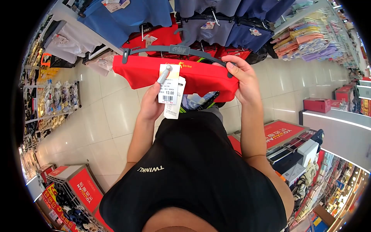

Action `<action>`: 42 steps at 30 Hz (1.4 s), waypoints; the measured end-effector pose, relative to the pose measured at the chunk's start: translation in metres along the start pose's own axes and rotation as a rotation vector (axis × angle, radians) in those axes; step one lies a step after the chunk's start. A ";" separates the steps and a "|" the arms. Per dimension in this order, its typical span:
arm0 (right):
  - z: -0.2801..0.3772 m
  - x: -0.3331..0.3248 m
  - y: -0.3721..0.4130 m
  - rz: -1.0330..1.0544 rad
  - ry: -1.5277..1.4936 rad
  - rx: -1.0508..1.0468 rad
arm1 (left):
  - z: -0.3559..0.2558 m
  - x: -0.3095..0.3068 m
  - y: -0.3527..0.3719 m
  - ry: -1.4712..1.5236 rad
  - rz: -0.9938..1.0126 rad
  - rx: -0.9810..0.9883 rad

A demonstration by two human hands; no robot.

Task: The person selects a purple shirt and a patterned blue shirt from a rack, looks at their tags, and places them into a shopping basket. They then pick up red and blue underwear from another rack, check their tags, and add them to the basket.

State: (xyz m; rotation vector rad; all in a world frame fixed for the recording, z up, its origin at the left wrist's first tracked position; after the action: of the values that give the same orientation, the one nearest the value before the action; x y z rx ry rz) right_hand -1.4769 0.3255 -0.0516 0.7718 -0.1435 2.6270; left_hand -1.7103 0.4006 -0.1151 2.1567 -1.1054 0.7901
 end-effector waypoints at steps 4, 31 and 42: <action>-0.001 0.000 0.000 -0.003 0.022 0.003 | 0.005 -0.006 0.001 -0.002 0.025 0.008; 0.031 0.000 -0.009 0.016 -0.096 -0.124 | -0.046 -0.016 0.012 -0.353 -0.211 0.353; 0.023 -0.020 -0.010 -0.101 -0.115 -0.145 | -0.047 -0.022 0.011 -0.032 -0.248 0.444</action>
State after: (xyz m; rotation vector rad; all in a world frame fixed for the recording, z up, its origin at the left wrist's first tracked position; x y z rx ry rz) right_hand -1.4456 0.3233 -0.0428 0.8568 -0.3151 2.4476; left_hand -1.7408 0.4398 -0.0980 2.6163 -0.6999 0.9544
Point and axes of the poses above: each hand's wrist, its own y-axis away from the middle knuckle, its own x-axis out of the palm, z = x × y, the point moved 6 cm from there along -y, towards the middle knuckle, and after that the axes turned 9 degrees about -x, right-handed, at the moved point
